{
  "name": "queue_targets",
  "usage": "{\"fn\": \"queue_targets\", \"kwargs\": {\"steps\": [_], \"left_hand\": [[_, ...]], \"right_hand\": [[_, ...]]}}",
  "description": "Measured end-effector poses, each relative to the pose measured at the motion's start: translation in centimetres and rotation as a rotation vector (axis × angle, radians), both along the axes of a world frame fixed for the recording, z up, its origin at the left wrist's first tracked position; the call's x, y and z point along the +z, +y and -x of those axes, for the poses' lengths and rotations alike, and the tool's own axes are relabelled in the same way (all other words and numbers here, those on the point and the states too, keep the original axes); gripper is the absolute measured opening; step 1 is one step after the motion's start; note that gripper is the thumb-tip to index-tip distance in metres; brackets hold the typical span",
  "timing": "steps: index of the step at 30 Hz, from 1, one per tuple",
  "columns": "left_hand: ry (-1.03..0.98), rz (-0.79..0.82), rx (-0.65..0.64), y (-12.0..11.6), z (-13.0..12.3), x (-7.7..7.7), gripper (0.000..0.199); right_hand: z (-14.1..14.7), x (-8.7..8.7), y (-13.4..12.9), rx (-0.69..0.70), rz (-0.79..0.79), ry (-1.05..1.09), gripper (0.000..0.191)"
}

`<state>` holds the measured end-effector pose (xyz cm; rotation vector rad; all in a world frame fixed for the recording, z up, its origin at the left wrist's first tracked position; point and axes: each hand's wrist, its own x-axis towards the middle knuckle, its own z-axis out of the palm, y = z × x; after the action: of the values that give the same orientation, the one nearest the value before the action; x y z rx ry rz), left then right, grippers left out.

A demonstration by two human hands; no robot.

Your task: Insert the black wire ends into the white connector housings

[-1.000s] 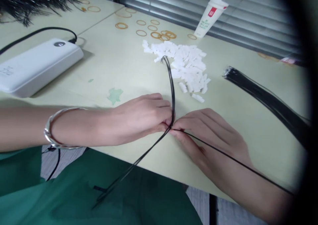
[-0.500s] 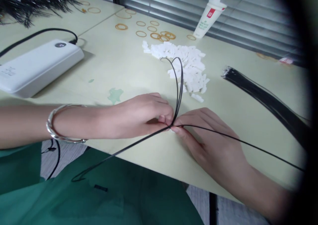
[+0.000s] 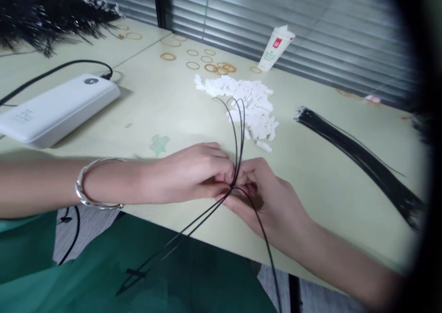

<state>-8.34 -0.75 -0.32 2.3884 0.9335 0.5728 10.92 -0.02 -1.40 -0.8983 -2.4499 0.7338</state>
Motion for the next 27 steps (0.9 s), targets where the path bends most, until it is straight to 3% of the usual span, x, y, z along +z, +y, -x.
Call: {"fn": "queue_targets", "kwargs": {"steps": [5, 7, 12, 15, 18, 23, 27], "left_hand": [[-0.11, -0.055, -0.016, 0.6, -0.1, -0.9, 0.015], [-0.094, -0.086, -0.01, 0.6, -0.2, -0.9, 0.015], [-0.089, -0.007, 0.042, 0.1, -0.4, -0.3, 0.011], [-0.122, 0.082, 0.024, -0.1, -0.4, 0.0, 0.006], [-0.235, 0.213, 0.022, -0.1, -0.2, -0.1, 0.007], [-0.322, 0.523, 0.069, -0.2, 0.2, -0.5, 0.019], [-0.43, 0.548, 0.07, -0.2, 0.2, -0.2, 0.029]], "right_hand": [[0.6, -0.1, 0.9, 0.041, 0.157, 0.178, 0.021], [0.7, 0.2, 1.4, -0.007, 0.247, 0.243, 0.02], [1.5, 3.3, 4.0, -0.142, 0.531, 0.548, 0.017], [2.1, 5.6, 6.6, -0.063, 0.714, 0.72, 0.027], [3.1, 6.4, 8.5, 0.075, 0.839, 0.652, 0.032], [4.6, 4.9, 9.8, 0.127, 0.695, 0.434, 0.03], [1.8, 3.6, 11.8, 0.071, 0.451, 0.2, 0.035]]}}
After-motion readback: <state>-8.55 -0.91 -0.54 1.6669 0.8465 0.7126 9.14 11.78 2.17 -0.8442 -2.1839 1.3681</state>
